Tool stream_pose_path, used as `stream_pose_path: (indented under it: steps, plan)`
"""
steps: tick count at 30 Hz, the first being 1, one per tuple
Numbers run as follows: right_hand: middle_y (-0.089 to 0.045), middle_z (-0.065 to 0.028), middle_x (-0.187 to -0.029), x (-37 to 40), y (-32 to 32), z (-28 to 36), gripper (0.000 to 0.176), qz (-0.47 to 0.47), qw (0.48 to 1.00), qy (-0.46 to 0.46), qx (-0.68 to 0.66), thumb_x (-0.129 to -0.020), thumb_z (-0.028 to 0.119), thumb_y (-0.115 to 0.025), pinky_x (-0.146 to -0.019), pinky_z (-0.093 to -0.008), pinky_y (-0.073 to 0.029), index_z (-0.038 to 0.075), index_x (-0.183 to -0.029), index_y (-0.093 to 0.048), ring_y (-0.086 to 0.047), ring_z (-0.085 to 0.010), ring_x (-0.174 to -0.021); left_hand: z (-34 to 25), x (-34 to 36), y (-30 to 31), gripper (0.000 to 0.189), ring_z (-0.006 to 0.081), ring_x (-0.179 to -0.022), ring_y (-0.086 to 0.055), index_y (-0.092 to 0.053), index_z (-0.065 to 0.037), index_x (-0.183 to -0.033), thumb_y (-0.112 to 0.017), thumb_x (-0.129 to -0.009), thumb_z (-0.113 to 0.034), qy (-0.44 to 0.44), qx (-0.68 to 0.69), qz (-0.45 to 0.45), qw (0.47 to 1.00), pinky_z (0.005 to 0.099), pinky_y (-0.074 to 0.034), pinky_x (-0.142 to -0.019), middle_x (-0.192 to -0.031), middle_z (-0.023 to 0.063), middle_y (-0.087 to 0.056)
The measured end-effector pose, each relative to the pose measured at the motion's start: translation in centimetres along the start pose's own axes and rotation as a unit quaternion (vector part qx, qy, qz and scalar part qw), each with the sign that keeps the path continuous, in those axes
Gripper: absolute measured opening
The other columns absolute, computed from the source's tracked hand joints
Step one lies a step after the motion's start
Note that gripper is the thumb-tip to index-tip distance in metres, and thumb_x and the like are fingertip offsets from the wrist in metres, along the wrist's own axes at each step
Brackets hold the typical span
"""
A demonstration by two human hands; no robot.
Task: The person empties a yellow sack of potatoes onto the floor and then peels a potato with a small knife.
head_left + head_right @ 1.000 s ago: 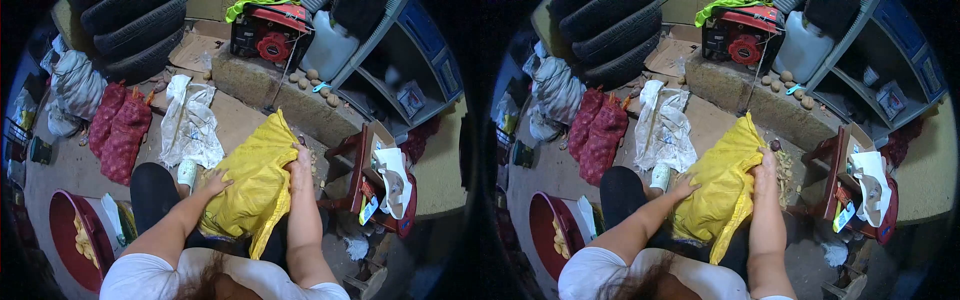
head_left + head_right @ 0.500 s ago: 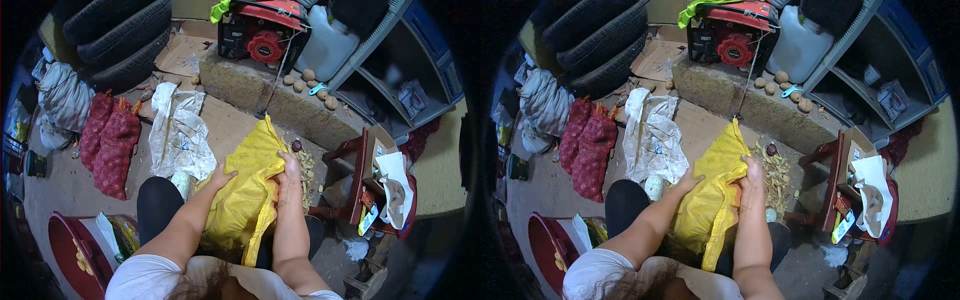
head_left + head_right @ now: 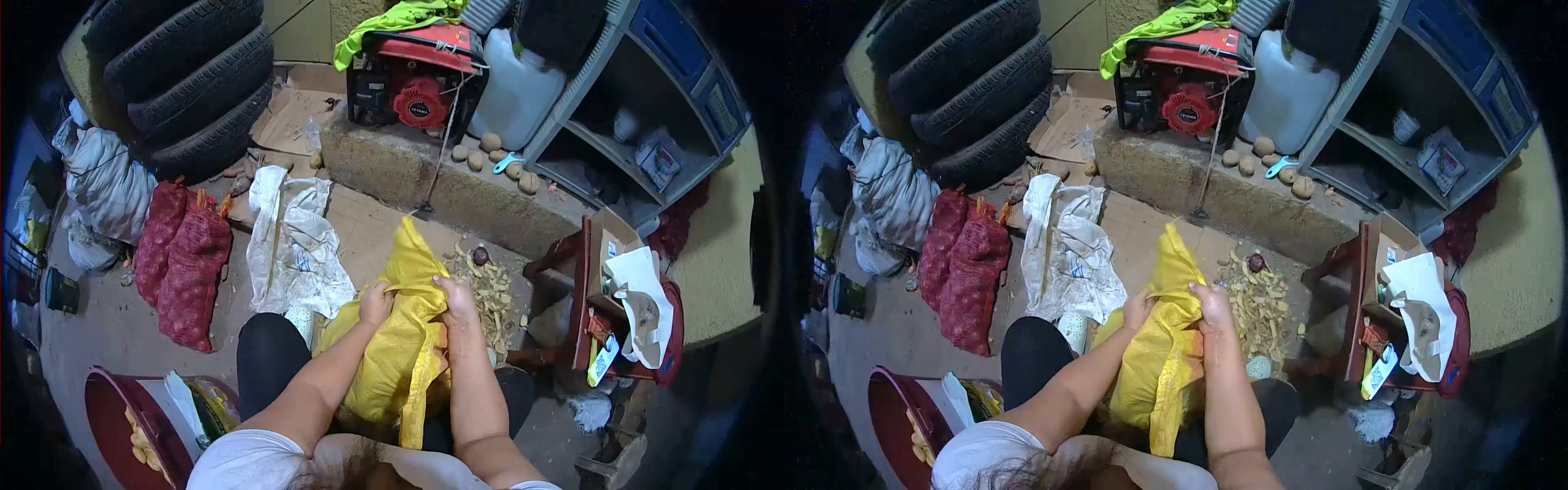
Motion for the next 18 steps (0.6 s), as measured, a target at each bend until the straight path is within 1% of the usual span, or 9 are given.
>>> stream_pose_path:
  steps: [4,6,8,9,10,12,14,16,18]
  plan:
    - [-0.059,-0.0188,-0.090,-1.2,-0.2,-0.2,0.027,-0.022,0.999,0.028,0.013,-0.075,0.003,-0.053,-0.067,-0.0364,-0.050,-0.012,-0.097,-0.052,-0.061,-0.0284,-0.075,1.0,-0.5,1.4,0.017,0.0366,-0.083,-0.056,-0.062,-0.009,-0.092,-0.051,-0.082,-0.017,0.086,0.086,-0.066,0.990,0.0375,-0.044,-0.071,-0.088,0.0175,-0.060]
    - [-0.060,-0.0162,-0.089,-1.6,-2.4,0.1,0.024,0.002,0.999,0.041,-0.020,-0.076,0.003,-0.052,-0.069,-0.0348,-0.050,-0.010,-0.096,-0.053,-0.061,-0.0263,-0.075,1.8,-1.4,1.8,0.018,0.0323,-0.074,-0.058,-0.061,-0.005,-0.092,-0.049,-0.083,-0.015,0.089,0.160,-0.104,0.978,0.0347,-0.044,-0.068,-0.083,0.0166,-0.061]
    - [-0.061,-0.0147,-0.088,-1.9,-5.6,1.8,0.023,0.025,0.995,0.093,-0.008,-0.076,0.004,-0.052,-0.070,-0.0332,-0.049,-0.009,-0.094,-0.054,-0.061,-0.0238,-0.074,2.3,-2.1,3.6,0.021,0.0216,-0.069,-0.057,-0.060,0.002,-0.091,-0.050,-0.083,-0.015,0.157,0.337,-0.124,0.920,0.0307,-0.043,-0.065,-0.079,0.0142,-0.062]
    - [-0.061,-0.0140,-0.087,-1.8,-7.0,2.5,0.023,0.038,0.994,0.097,-0.029,-0.076,0.005,-0.052,-0.069,-0.0316,-0.049,-0.009,-0.095,-0.055,-0.061,-0.0217,-0.073,-1.3,-1.8,6.1,0.021,0.0126,-0.068,-0.054,-0.059,0.006,-0.089,-0.049,-0.084,-0.012,0.181,0.335,-0.130,0.915,0.0267,-0.043,-0.063,-0.078,0.0097,-0.061]
    - [-0.061,-0.0140,-0.087,-1.1,-8.4,3.4,0.023,0.040,0.995,0.091,-0.030,-0.076,0.005,-0.052,-0.069,-0.0316,-0.049,-0.009,-0.095,-0.055,-0.061,-0.0217,-0.073,-3.0,-2.0,7.5,0.021,0.0126,-0.068,-0.054,-0.059,0.006,-0.089,-0.049,-0.084,-0.012,0.185,0.332,-0.134,0.915,0.0267,-0.043,-0.063,-0.078,0.0097,-0.061]
    - [-0.061,-0.0135,-0.087,0.9,-11.5,6.0,0.021,0.095,0.985,0.121,-0.076,-0.077,0.003,-0.053,-0.068,-0.0296,-0.049,-0.009,-0.094,-0.054,-0.060,-0.0203,-0.075,-5.7,-2.6,9.3,0.018,0.0109,-0.069,-0.054,-0.059,0.005,-0.089,-0.047,-0.085,-0.007,0.158,0.431,-0.121,0.880,0.0251,-0.043,-0.063,-0.080,0.0068,-0.061]
    - [-0.061,-0.0158,-0.087,2.9,-12.0,8.1,0.025,0.073,0.976,0.180,-0.095,-0.076,0.005,-0.054,-0.068,-0.0295,-0.049,-0.010,-0.095,-0.055,-0.061,-0.0214,-0.073,-9.0,-2.9,11.4,0.018,0.0111,-0.071,-0.055,-0.059,0.005,-0.092,-0.045,-0.085,-0.004,0.147,0.447,-0.102,0.877,0.0236,-0.043,-0.066,-0.083,0.0057,-0.061]
    - [-0.061,-0.0164,-0.086,4.4,-12.2,10.6,0.026,0.070,0.965,0.237,-0.094,-0.075,0.005,-0.054,-0.069,-0.0304,-0.049,-0.011,-0.095,-0.055,-0.061,-0.0225,-0.073,-12.9,-3.2,12.7,0.019,0.0118,-0.076,-0.056,-0.058,0.006,-0.096,-0.046,-0.085,-0.004,0.072,0.451,-0.091,0.885,0.0223,-0.043,-0.069,-0.088,0.0069,-0.061]
    - [-0.061,-0.0171,-0.086,5.2,-12.3,12.2,0.028,0.122,0.953,0.245,-0.128,-0.072,0.005,-0.055,-0.071,-0.0318,-0.049,-0.012,-0.094,-0.055,-0.061,-0.0236,-0.074,-14.6,-2.9,13.8,0.020,0.0123,-0.081,-0.056,-0.057,0.007,-0.099,-0.046,-0.083,0.000,0.058,0.440,-0.073,0.893,0.0220,-0.043,-0.073,-0.091,0.0080,-0.061]
Point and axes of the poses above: each hand's wrist, its own x-axis away from the middle knuckle, its own y-axis out of the back of the hand, z = x × y, the point moved 8 cm from there along -x, towards the middle knuckle
